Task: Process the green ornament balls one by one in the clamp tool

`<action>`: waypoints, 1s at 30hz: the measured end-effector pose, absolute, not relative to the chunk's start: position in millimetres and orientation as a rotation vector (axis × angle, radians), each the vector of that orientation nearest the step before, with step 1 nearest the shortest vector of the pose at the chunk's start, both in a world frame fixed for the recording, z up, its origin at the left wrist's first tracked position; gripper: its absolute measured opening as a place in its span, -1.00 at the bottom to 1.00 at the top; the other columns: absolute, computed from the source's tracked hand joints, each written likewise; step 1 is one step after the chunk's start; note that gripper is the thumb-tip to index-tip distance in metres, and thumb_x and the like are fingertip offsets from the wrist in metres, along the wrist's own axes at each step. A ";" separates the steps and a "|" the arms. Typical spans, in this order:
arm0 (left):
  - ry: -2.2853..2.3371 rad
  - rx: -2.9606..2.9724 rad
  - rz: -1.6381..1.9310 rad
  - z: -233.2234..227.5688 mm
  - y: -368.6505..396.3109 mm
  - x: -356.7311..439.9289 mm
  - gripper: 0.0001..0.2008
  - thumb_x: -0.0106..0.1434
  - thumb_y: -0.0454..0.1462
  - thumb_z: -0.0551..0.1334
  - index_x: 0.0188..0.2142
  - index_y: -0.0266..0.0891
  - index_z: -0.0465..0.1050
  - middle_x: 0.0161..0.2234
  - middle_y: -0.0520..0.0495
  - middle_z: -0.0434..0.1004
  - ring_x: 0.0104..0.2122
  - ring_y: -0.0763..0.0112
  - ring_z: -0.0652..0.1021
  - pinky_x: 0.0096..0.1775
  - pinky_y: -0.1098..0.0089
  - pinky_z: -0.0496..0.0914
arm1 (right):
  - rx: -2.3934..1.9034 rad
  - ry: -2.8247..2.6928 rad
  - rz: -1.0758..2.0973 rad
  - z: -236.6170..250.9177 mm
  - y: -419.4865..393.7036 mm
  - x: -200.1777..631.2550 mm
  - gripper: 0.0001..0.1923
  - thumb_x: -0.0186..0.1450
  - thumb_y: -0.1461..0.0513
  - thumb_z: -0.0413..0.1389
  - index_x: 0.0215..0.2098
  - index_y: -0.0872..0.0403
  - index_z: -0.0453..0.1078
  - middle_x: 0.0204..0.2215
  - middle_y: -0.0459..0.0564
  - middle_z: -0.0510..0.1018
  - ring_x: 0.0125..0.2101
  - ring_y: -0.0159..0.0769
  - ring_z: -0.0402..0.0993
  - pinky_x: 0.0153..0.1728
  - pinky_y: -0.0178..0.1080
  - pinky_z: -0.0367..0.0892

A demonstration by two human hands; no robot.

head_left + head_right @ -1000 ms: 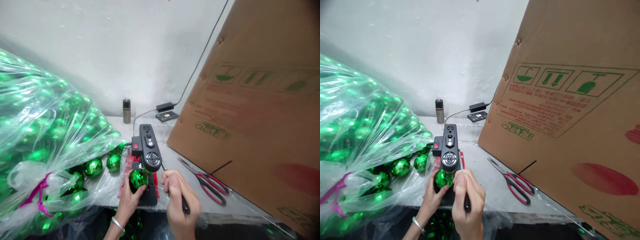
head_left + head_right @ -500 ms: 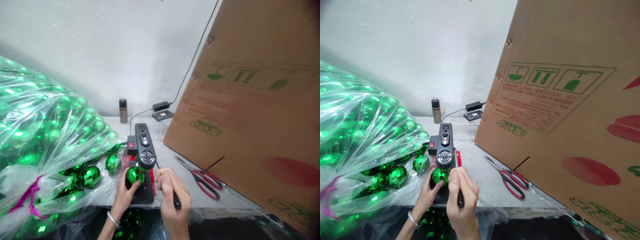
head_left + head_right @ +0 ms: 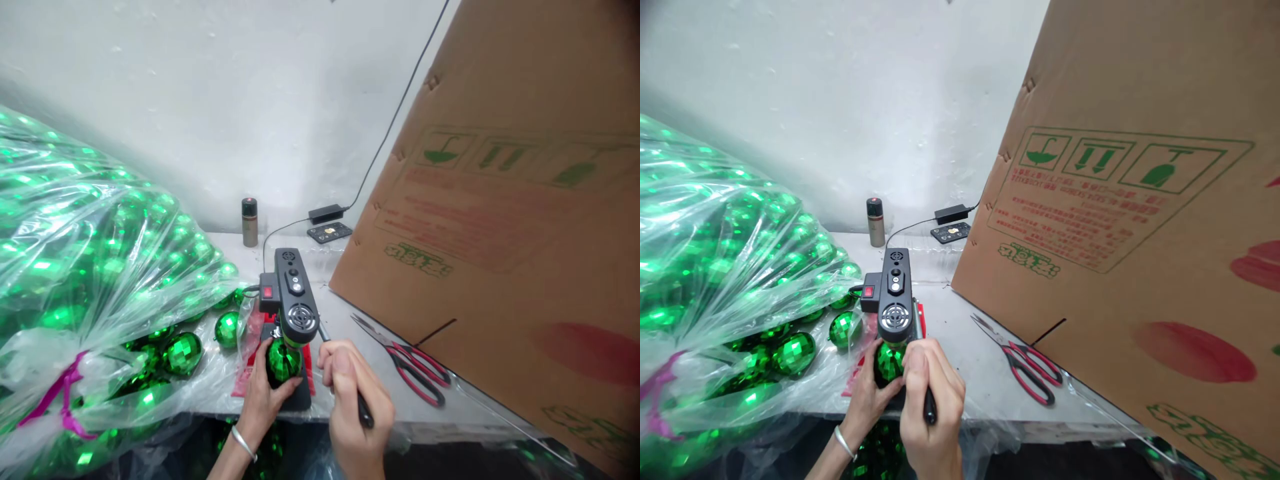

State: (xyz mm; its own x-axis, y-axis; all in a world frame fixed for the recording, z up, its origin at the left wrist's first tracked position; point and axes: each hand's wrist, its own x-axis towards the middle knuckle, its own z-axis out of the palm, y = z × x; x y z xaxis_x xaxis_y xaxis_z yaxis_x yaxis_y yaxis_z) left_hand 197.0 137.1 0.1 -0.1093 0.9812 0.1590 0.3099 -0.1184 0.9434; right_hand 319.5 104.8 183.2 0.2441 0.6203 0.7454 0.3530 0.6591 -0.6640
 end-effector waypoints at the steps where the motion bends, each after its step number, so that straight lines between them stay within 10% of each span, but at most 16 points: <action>1: 1.468 1.474 1.243 -0.7 137.4 196.7 -0.23 0.13 -0.11 0.43 0.29 -0.21 0.26 0.21 -0.34 0.53 0.20 -0.14 0.55 0.22 -0.14 0.42 | -0.905 -1.355 0.225 182.9 104.9 319.4 -0.67 0.50 0.42 -0.07 -0.41 0.03 0.22 -0.50 -0.15 0.34 -0.47 -0.46 0.35 -0.44 -0.39 0.29; 30: 1.372 1.647 1.144 -13.3 139.2 196.3 -0.18 0.04 -0.22 0.46 0.27 -0.27 0.25 0.25 -0.38 0.45 0.25 -0.15 0.51 0.29 -0.13 0.39 | -0.802 -1.266 0.094 129.8 108.5 314.6 -0.65 0.48 0.39 -0.07 -0.46 0.04 0.27 -0.59 -0.15 0.33 -0.51 -0.37 0.42 -0.49 -0.29 0.28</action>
State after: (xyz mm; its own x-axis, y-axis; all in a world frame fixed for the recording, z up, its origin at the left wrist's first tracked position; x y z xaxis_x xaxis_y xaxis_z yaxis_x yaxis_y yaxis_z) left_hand 196.3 139.2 -13.3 0.0501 0.9802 0.1914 0.3650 -0.1963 0.9101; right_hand 314.6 108.5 129.8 0.3347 0.4815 0.8100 0.3573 0.7306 -0.5819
